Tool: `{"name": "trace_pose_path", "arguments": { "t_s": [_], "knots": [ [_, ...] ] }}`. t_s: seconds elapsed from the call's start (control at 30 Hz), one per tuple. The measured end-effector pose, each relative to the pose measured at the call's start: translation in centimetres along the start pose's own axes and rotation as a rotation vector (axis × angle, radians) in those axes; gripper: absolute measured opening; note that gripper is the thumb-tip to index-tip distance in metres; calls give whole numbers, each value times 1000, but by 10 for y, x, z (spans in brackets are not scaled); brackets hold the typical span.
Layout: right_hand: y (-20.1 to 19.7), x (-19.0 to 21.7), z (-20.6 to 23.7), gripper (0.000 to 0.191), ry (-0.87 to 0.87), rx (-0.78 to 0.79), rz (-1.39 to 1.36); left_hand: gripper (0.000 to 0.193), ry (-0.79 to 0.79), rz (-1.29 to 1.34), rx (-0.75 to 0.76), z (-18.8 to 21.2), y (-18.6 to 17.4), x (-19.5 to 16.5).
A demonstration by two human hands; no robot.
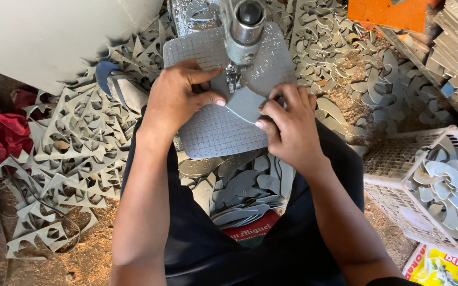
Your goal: The person uses a vertical cutting machine to cut curved shapes from gray rubber sheets. They place each sheet under the blade, guide it through the cut, remove the finished piece, and repeat the process with new sheets.
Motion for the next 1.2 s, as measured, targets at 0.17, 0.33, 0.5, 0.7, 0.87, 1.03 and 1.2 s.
{"name": "trace_pose_path", "arguments": {
  "t_s": [0.17, 0.33, 0.5, 0.7, 0.87, 1.03, 1.2],
  "knots": [
    [3, 6, 0, 19, 9, -18, 21, 59, 30, 21, -38, -2, 1, 7],
    [6, 10, -1, 21, 43, -25, 37, 69, 34, 23, -93, -5, 3, 14],
    [8, 12, -2, 22, 53, -31, 52, 67, 34, -2, -119, -5, 4, 16],
    [12, 16, -3, 22, 80, -34, 84, 66, 15, -56, -143, -6, 4, 15],
    [14, 20, -3, 22, 100, -45, 80, 65, 24, -63, -147, -8, 4, 18],
    [16, 25, -4, 22, 126, -58, 92, 63, 124, -30, -132, -5, -1, 18],
    [18, 26, -7, 22, 155, -59, 95, 55, 177, -157, -248, 29, 5, -8]
  ]
}}
Point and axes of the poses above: each hand's wrist, its own z-axis away from the middle knuckle, its own y-axis out of the palm, x = y × z, the point moved 1 cm from there along -z, towards the middle knuckle, and after that the axes turned 12 degrees about -x, right-handed, at the moved point
